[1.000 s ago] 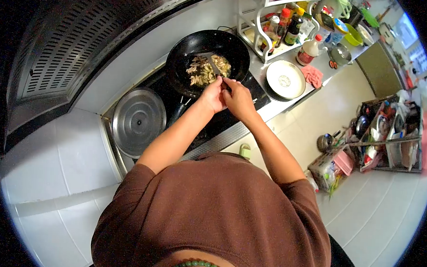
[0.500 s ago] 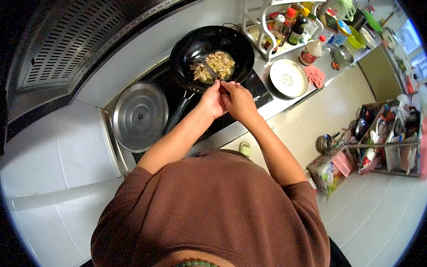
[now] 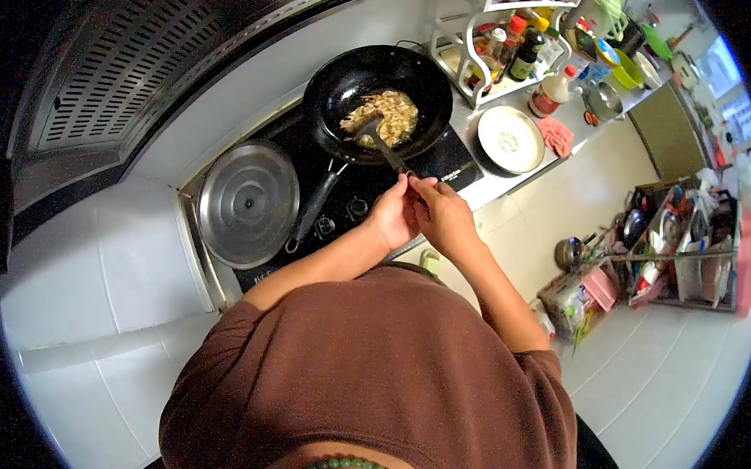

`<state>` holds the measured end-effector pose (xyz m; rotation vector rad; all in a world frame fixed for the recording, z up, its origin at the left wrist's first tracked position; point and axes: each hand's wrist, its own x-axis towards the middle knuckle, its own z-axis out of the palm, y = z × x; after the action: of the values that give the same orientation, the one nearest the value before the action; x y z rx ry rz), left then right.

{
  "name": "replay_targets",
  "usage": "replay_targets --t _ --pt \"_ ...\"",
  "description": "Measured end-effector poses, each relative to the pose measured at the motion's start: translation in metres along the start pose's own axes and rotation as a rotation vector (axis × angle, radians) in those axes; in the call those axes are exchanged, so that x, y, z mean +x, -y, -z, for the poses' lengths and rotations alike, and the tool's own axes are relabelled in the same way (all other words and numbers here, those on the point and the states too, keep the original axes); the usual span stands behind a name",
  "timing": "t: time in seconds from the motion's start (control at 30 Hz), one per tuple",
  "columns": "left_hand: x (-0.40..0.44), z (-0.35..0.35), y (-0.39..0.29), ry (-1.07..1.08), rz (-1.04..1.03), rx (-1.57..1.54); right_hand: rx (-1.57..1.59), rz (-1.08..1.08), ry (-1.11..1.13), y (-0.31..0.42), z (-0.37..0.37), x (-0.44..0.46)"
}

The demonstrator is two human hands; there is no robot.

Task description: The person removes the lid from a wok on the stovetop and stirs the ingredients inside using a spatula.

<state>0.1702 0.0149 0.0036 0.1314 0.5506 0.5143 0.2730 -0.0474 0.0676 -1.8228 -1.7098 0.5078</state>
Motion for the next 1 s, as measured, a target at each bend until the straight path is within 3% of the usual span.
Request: replay_targets --t 0.13,0.23,0.37,0.67,0.8,1.0 --pt "0.009 0.007 -0.002 -0.044 -0.008 0.018 0.025 0.021 -0.028 -0.007 -0.011 0.003" --pt "0.001 -0.003 -0.003 0.012 0.024 0.069 0.082 0.057 -0.1 -0.002 -0.003 -0.001" --pt "-0.006 -0.008 0.008 0.156 0.044 0.017 0.072 -0.037 -0.029 0.008 0.021 -0.015" --pt "-0.004 -0.011 0.008 0.104 0.075 0.051 0.079 -0.07 -0.045 0.005 0.021 -0.014" --pt "-0.006 -0.021 0.014 0.227 0.136 0.098 0.075 -0.075 -0.058 0.009 0.043 -0.024" --pt "0.006 -0.015 0.021 0.189 0.114 0.072 0.07 -0.049 -0.078 -0.009 0.032 -0.022"
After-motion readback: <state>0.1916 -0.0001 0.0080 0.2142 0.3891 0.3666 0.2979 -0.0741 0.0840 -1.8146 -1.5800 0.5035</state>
